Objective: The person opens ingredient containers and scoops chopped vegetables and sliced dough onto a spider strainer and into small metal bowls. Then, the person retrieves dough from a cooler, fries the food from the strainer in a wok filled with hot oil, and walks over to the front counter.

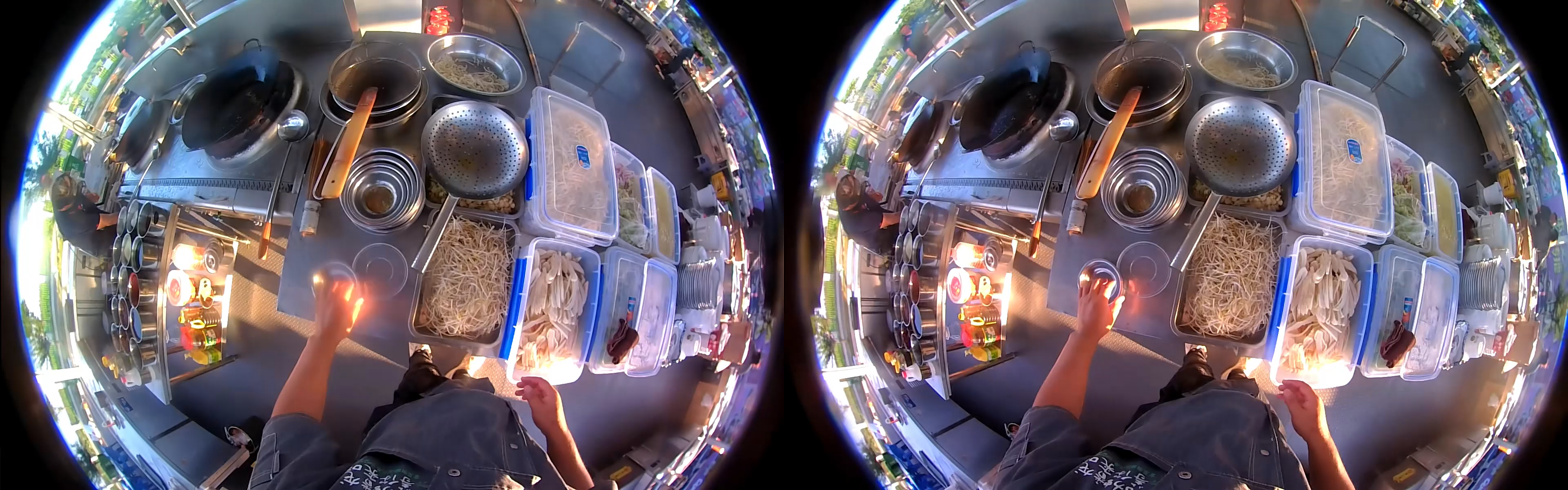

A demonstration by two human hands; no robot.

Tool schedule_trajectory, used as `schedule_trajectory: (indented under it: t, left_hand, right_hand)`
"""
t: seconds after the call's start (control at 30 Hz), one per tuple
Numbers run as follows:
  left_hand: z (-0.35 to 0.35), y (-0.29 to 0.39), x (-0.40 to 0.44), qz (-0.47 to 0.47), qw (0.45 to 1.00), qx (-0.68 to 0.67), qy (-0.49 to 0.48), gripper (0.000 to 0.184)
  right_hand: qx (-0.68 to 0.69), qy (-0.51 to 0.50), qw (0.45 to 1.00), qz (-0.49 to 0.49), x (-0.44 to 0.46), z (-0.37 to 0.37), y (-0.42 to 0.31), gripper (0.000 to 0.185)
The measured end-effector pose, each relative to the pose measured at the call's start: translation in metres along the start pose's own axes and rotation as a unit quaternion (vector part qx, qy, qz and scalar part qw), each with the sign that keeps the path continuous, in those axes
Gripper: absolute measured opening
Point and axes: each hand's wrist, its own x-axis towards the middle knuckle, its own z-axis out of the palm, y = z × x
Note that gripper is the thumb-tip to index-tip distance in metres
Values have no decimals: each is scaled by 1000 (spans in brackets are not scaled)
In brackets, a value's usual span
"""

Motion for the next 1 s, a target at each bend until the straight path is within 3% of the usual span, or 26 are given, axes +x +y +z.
schedule_trajectory:
  t: [0.1,0.27,0.33,0.57,0.8,0.87,1.0]
  left_hand:
    - [1,5,54,-10,993,-115,40,38]
    - [-23,37,150,38,988,-35,145,25]
    - [-21,33,163,28,999,35,-28,16]
    - [-23,22,157,127,990,29,44,8]
    - [-47,18,121,126,989,5,78,13]
    - [-62,24,87,45,993,-29,102,13]
    - [-27,-15,37,-10,991,21,135,7]
  right_hand:
    - [-3,-7,1000,-1,-3,1,-2,26]
    - [-24,3,1000,0,-7,5,-3,27]
    - [-22,19,1000,-3,-12,4,-6,27]
    - [-16,49,999,10,-18,5,13,26]
    - [-33,30,999,-5,-12,2,11,25]
    - [-27,30,999,-8,-11,1,11,26]
    - [-16,19,1000,7,-8,0,14,26]
